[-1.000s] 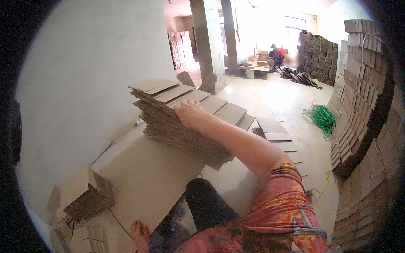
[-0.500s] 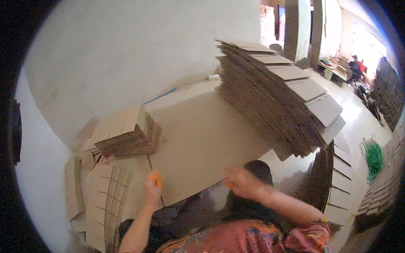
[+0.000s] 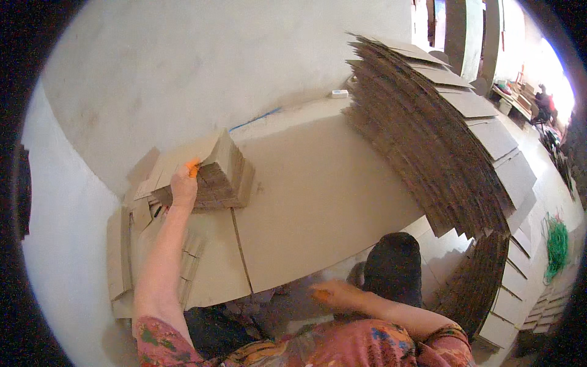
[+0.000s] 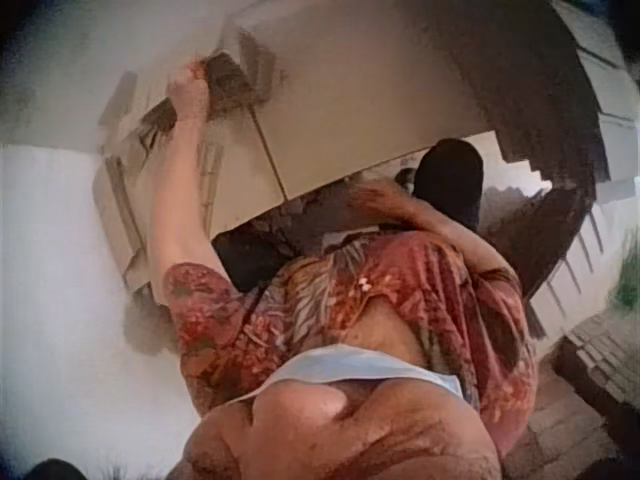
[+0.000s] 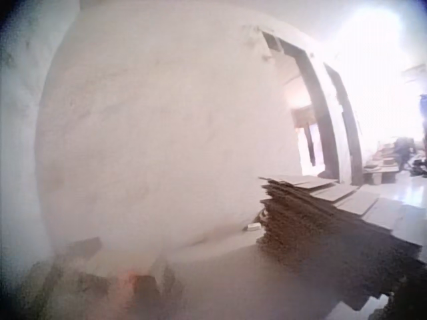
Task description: The person sits on the floor and repeatedly folds flat cardboard sheets into multi-compartment dividers. They pick up a sheet, fold along pre-scored lines to form a grid of cells, and place the finished divider onto a growing stack.
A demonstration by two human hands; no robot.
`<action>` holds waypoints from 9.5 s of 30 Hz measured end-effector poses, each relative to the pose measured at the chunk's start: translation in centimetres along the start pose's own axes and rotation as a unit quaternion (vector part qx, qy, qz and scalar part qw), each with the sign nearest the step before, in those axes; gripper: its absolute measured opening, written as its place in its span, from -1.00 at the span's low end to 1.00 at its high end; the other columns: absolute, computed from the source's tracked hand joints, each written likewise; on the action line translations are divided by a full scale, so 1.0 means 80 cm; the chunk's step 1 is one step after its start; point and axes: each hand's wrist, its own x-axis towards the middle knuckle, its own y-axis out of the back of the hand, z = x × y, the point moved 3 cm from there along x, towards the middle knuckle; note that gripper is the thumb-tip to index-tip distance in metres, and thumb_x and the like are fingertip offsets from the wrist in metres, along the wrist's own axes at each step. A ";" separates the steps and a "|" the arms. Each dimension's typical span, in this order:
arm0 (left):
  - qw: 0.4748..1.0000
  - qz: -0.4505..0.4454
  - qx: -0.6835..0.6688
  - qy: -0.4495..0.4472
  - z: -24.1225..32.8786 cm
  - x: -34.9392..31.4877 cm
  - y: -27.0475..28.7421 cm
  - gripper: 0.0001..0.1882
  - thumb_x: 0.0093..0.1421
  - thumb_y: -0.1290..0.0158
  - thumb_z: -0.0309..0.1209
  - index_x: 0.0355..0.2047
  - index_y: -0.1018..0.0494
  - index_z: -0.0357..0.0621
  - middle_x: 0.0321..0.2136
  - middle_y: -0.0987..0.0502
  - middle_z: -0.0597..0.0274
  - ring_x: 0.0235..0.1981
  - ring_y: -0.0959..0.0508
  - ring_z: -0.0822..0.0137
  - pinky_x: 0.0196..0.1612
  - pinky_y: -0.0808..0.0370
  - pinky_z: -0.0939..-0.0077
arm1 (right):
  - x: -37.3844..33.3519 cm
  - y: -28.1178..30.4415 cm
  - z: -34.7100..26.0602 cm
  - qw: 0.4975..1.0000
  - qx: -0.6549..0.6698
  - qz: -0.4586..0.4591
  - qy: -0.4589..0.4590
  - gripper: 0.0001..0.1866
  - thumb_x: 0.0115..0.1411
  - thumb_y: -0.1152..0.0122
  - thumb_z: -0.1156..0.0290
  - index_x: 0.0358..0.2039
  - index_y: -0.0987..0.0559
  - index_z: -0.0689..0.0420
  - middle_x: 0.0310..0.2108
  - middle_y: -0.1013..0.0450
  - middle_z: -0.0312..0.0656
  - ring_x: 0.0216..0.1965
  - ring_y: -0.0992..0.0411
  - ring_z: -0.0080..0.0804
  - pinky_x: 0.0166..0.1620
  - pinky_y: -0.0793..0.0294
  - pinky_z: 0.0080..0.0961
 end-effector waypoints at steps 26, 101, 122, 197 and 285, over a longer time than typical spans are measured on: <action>0.958 -0.243 -0.007 -0.151 0.122 -0.338 -0.001 -0.34 -0.08 -0.21 -0.13 0.04 -0.35 -0.08 0.04 -0.35 0.02 0.12 -0.26 -0.03 0.13 -0.22 0.06 | 0.015 -0.025 0.016 0.809 0.531 0.053 -0.245 -0.60 0.29 0.09 0.17 -0.14 -0.39 0.32 -0.26 -0.49 0.09 -0.32 -0.51 -0.13 -0.28 -0.54 -0.33; 0.858 -0.321 0.271 0.298 -0.177 -0.269 0.087 -0.59 0.17 0.03 -0.14 -0.20 -0.44 -0.29 -0.22 -0.51 -0.11 -0.13 -0.48 -0.03 -0.10 -0.43 0.17 | 0.046 0.134 -0.159 0.922 -0.305 0.216 0.098 -0.41 -0.03 -0.13 0.53 0.07 -0.26 0.30 -0.08 -0.36 0.07 0.10 -0.21 0.04 0.00 -0.39 -0.20; 0.917 -0.334 -0.044 0.214 -0.014 -0.145 0.098 -0.75 0.11 0.02 -0.47 -0.20 -0.41 -0.31 -0.42 -0.52 0.09 -0.54 -0.52 0.29 -0.49 -0.40 0.35 | -0.016 0.140 -0.153 0.893 -0.178 0.302 0.282 -0.49 -0.11 -0.08 0.77 -0.05 -0.41 0.25 -0.43 -0.45 0.06 -0.42 -0.42 0.04 -0.38 -0.42 -0.28; 0.892 -0.189 0.409 0.018 -0.003 -0.104 0.197 -0.87 0.03 0.06 -0.52 -0.48 -0.50 -0.22 -0.49 -0.54 -0.03 -0.42 -0.57 0.02 -0.40 -0.49 0.19 | -0.037 0.141 -0.117 0.953 -0.158 0.235 0.104 -0.54 0.06 -0.05 0.59 0.04 -0.37 0.15 -0.47 -0.44 0.19 -0.39 -0.43 0.17 -0.34 -0.43 -0.13; 0.996 -0.047 -0.045 -0.054 -0.080 0.011 -0.047 -0.79 0.23 0.13 -0.55 -0.16 -0.40 -0.37 -0.34 -0.49 0.02 -0.28 -0.47 0.15 -0.17 -0.38 0.37 | -0.112 0.073 0.033 0.902 -0.094 0.417 0.064 -0.77 0.08 -0.08 0.46 -0.21 -0.48 0.15 -0.35 -0.43 0.00 -0.33 -0.43 0.04 -0.33 -0.42 -0.15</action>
